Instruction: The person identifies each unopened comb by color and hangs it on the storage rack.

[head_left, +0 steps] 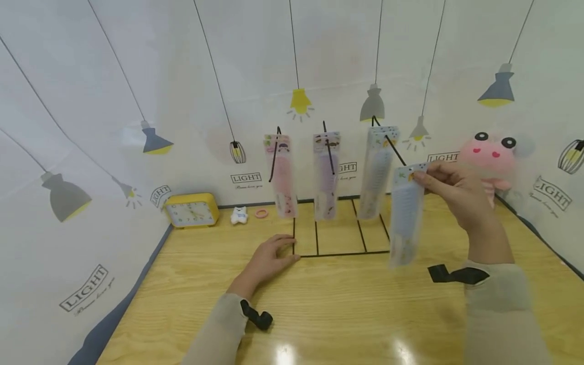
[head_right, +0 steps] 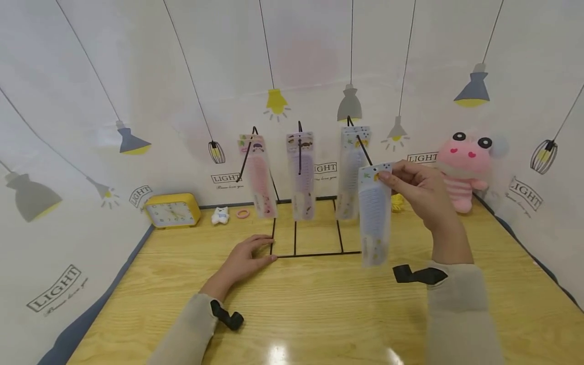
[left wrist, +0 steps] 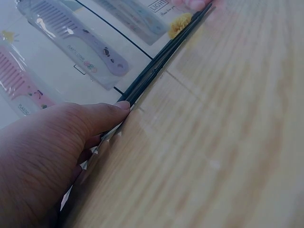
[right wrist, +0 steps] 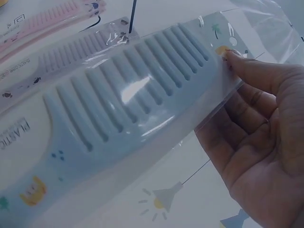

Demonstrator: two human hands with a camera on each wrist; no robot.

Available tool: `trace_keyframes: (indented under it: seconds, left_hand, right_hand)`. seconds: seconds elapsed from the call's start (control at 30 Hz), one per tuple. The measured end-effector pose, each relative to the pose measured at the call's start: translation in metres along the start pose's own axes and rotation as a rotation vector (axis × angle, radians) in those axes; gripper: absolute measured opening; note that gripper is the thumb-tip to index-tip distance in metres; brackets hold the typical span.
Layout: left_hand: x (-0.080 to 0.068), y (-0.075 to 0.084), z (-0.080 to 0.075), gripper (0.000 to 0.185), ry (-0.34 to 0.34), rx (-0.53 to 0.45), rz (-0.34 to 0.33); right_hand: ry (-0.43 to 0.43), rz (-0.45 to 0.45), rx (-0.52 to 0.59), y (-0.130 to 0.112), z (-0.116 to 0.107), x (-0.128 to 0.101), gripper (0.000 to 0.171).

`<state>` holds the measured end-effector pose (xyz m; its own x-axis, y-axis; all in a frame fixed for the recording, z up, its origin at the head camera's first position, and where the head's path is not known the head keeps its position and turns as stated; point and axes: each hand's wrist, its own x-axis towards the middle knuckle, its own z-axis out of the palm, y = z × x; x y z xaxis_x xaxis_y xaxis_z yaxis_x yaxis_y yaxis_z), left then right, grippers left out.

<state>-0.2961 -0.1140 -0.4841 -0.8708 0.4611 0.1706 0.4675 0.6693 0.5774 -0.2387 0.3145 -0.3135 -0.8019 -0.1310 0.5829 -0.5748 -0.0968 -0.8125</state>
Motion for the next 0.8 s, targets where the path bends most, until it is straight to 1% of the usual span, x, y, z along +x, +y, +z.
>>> trace_keyframes:
  seconds: [0.3,0.5,0.6,0.7,0.8]
  left_hand:
    - [-0.001,-0.003,0.000,0.055,-0.005,0.005,0.001]
    - [0.001,-0.003,-0.001,0.056,-0.010,0.016,0.001]
    - [0.002,-0.002,-0.001,0.055,-0.008,0.008,0.002]
    - [0.001,-0.002,-0.001,0.055,-0.005,0.000,0.000]
    - [0.000,-0.001,-0.001,0.054,-0.004,-0.004,-0.002]
  right_hand:
    - [-0.004,-0.015,0.010,0.005,0.001,0.001,0.006]
    - [-0.004,0.005,-0.035,0.006,-0.001,0.001,0.008]
    - [-0.002,0.006,-0.031,0.009,-0.001,0.001,0.009]
    - [0.006,0.025,-0.009,0.014,-0.001,0.003,0.008]
    - [0.008,0.063,-0.025,0.022,-0.001,0.003,0.012]
